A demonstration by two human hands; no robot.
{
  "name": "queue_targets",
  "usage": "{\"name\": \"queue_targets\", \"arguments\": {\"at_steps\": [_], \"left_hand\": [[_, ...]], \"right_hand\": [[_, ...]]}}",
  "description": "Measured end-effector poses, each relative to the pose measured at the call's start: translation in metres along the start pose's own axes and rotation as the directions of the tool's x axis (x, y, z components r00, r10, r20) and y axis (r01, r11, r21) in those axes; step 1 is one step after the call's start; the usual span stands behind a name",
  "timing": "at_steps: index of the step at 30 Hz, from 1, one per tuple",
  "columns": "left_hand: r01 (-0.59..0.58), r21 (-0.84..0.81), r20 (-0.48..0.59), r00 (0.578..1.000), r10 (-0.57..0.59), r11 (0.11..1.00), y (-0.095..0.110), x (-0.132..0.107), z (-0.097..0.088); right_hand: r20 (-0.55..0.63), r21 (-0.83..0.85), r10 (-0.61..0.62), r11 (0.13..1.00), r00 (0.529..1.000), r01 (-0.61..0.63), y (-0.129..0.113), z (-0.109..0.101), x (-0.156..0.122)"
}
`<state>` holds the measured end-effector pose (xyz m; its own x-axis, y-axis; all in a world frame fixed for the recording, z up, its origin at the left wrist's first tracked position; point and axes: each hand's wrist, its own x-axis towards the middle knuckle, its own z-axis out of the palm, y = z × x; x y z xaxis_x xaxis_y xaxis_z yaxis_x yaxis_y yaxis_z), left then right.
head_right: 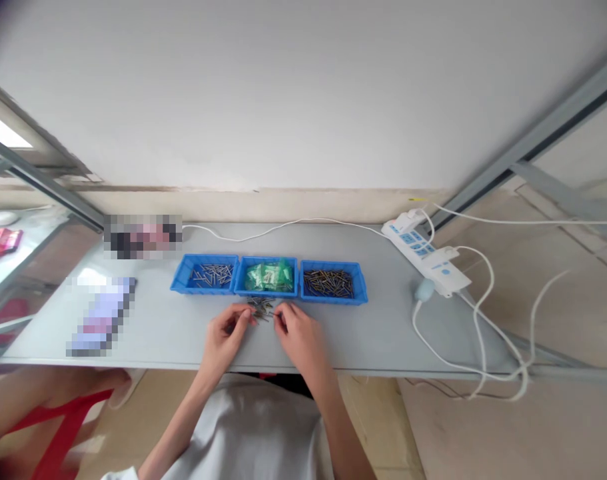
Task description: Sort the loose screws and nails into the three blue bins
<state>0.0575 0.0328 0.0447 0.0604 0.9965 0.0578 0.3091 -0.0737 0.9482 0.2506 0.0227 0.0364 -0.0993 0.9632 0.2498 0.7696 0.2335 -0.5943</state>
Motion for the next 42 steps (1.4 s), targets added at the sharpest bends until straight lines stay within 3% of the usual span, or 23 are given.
{"name": "queue_targets", "arguments": {"at_steps": [5, 10, 14, 21, 29, 42], "left_hand": [[-0.050, 0.021, 0.024, 0.998, 0.049, 0.999, 0.002, 0.002, 0.001], [-0.151, 0.040, 0.086, 0.985, 0.147, 0.988, -0.006, 0.002, 0.002], [-0.165, -0.006, 0.076, 0.983, 0.165, 0.986, -0.008, 0.002, 0.001], [-0.140, 0.005, 0.149, 0.979, 0.138, 0.990, -0.005, 0.005, 0.001], [-0.189, 0.025, 0.114, 0.976, 0.185, 0.982, -0.008, 0.001, 0.004], [-0.186, 0.050, 0.061, 0.981, 0.183, 0.981, -0.008, -0.001, 0.004]], "right_hand": [[-0.054, 0.243, 0.023, 0.970, 0.998, -0.009, -0.009, -0.008, 0.003], [-0.061, 0.428, 0.076, 0.903, 0.995, -0.042, -0.025, 0.003, -0.005], [-0.078, 0.464, 0.081, 0.885, 0.994, -0.036, -0.028, 0.011, -0.007], [-0.109, 0.473, 0.116, 0.880, 0.987, -0.051, -0.024, 0.012, -0.007], [-0.088, 0.544, 0.173, 0.833, 0.981, -0.098, -0.024, 0.012, -0.012], [-0.072, 0.525, 0.152, 0.846, 0.986, -0.092, -0.026, 0.009, -0.012]]}}
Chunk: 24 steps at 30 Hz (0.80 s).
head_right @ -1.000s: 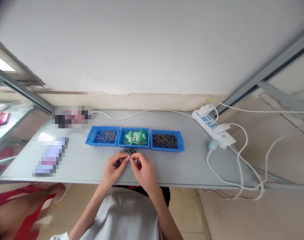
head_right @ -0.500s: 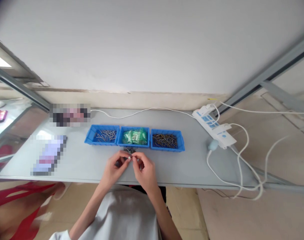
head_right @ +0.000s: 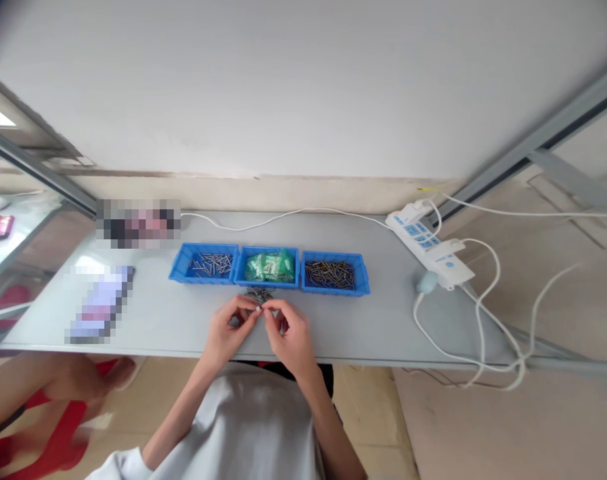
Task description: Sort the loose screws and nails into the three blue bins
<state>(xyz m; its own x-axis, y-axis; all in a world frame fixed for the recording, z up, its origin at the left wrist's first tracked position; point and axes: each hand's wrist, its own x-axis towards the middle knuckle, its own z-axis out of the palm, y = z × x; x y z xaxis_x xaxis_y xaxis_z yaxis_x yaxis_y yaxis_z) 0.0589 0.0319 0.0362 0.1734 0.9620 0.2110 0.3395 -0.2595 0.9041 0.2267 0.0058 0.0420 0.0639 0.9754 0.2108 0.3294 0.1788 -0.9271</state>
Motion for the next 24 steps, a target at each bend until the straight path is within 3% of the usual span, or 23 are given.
{"name": "queue_targets", "arguments": {"at_steps": [11, 15, 18, 24], "left_hand": [[-0.003, -0.010, -0.019, 1.000, 0.003, 1.000, 0.000, -0.002, 0.001], [0.063, 0.049, -0.106, 0.993, -0.057, 0.997, 0.009, -0.002, -0.003], [0.100, 0.123, -0.212, 0.974, -0.073, 0.987, 0.015, 0.006, -0.019], [0.138, 0.442, -0.373, 0.927, 0.041, 0.886, 0.015, 0.044, -0.078]], "right_hand": [[-0.001, 0.014, 0.001, 1.000, 1.000, -0.001, 0.001, 0.000, -0.001], [-0.065, -0.125, -0.012, 0.992, 0.998, 0.004, 0.005, 0.003, -0.001], [-0.093, -0.282, -0.034, 0.959, 0.995, 0.007, 0.008, 0.004, -0.003], [-0.023, -0.428, -0.084, 0.901, 0.996, 0.066, 0.011, 0.005, -0.003]]}}
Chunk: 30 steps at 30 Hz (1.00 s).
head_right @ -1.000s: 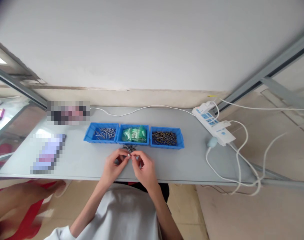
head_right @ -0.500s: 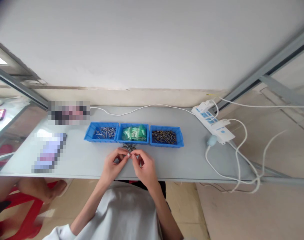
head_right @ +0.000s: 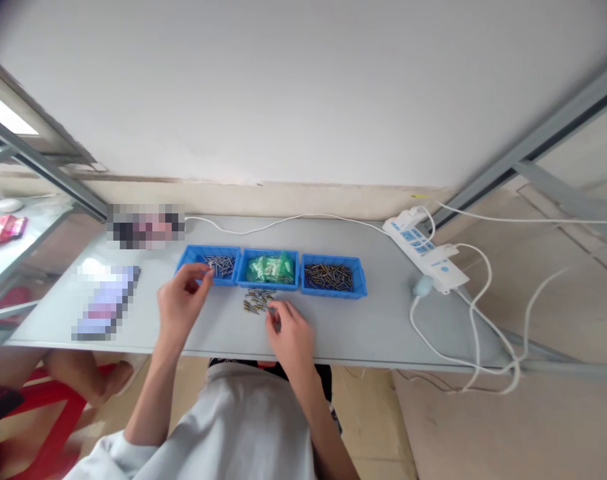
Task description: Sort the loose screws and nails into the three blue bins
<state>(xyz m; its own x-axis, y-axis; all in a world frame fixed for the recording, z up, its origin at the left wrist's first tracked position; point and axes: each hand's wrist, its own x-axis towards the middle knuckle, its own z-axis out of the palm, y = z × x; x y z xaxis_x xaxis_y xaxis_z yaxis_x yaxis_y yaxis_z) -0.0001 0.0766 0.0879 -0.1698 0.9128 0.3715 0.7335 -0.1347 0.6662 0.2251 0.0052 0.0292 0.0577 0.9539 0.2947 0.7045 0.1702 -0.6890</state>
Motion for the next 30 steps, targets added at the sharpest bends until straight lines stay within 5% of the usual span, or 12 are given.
{"name": "queue_targets", "arguments": {"at_steps": [6, 11, 17, 23, 30], "left_hand": [[0.050, 0.254, 0.010, 0.999, -0.054, 0.966, -0.014, 0.008, -0.006], [-0.008, 0.020, 0.143, 0.990, 0.005, 1.000, -0.008, -0.035, 0.012], [0.092, -0.280, 0.386, 0.922, 0.025, 0.956, 0.024, -0.070, 0.038], [0.159, -0.514, 0.344, 0.938, 0.033, 0.843, 0.032, -0.078, 0.054], [0.144, -0.532, 0.295, 0.955, 0.023, 0.834, 0.025, -0.081, 0.058]], "right_hand": [[0.030, -0.053, -0.007, 0.999, 1.000, 0.008, 0.003, 0.002, 0.003], [0.023, -0.014, 0.012, 1.000, 1.000, -0.011, 0.004, 0.002, 0.002], [0.011, 0.322, 0.049, 0.945, 0.999, -0.050, -0.002, -0.002, 0.000], [-0.012, 0.415, 0.012, 0.910, 1.000, -0.006, -0.008, -0.002, 0.000], [0.020, 0.446, 0.056, 0.893, 0.998, -0.059, -0.007, -0.005, -0.001]]}}
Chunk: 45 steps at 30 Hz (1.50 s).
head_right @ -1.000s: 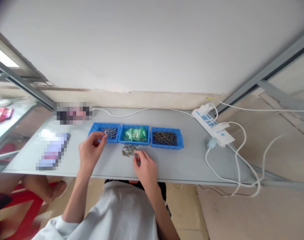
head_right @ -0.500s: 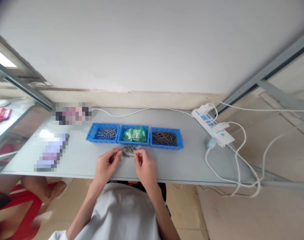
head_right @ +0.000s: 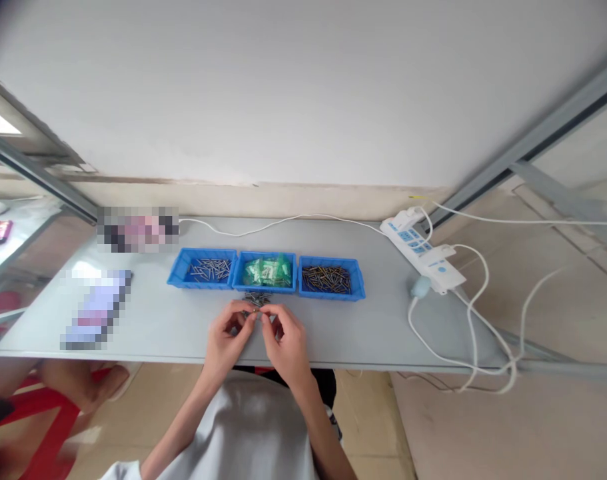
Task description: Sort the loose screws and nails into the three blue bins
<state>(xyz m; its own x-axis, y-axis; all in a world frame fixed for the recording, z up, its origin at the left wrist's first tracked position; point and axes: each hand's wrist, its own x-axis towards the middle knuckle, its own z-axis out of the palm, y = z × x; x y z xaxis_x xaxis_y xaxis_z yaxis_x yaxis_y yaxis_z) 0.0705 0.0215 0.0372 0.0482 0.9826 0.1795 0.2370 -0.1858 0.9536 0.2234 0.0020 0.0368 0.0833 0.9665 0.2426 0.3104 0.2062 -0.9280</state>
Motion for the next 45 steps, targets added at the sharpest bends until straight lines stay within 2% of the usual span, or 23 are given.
{"name": "queue_targets", "arguments": {"at_steps": [5, 18, 34, 40, 45], "left_hand": [[0.039, 0.034, 0.047, 0.998, -0.040, 0.999, 0.0009, -0.0016, 0.0024], [0.070, 0.042, 0.076, 0.994, -0.073, 0.997, -0.0086, -0.0040, 0.0010], [0.087, 0.040, 0.105, 0.990, -0.091, 0.995, -0.0013, 0.0011, 0.0018], [0.101, 0.030, 0.136, 0.985, -0.104, 0.994, -0.0035, 0.0014, 0.0015], [0.089, 0.025, 0.132, 0.987, -0.092, 0.996, -0.0057, 0.0016, 0.0011]], "right_hand": [[-0.029, 0.067, 0.073, 0.995, 0.997, -0.071, 0.0063, -0.0019, -0.0018], [-0.031, 0.062, 0.075, 0.995, 0.997, -0.073, 0.0026, -0.0008, 0.0003], [-0.001, 0.083, 0.096, 0.992, 0.995, -0.096, 0.0004, -0.0017, 0.0003], [-0.050, 0.100, 0.092, 0.991, 0.995, -0.086, -0.0003, -0.0031, -0.0016], [-0.053, 0.059, 0.027, 0.998, 0.998, -0.024, -0.0031, -0.0026, -0.0056]]}}
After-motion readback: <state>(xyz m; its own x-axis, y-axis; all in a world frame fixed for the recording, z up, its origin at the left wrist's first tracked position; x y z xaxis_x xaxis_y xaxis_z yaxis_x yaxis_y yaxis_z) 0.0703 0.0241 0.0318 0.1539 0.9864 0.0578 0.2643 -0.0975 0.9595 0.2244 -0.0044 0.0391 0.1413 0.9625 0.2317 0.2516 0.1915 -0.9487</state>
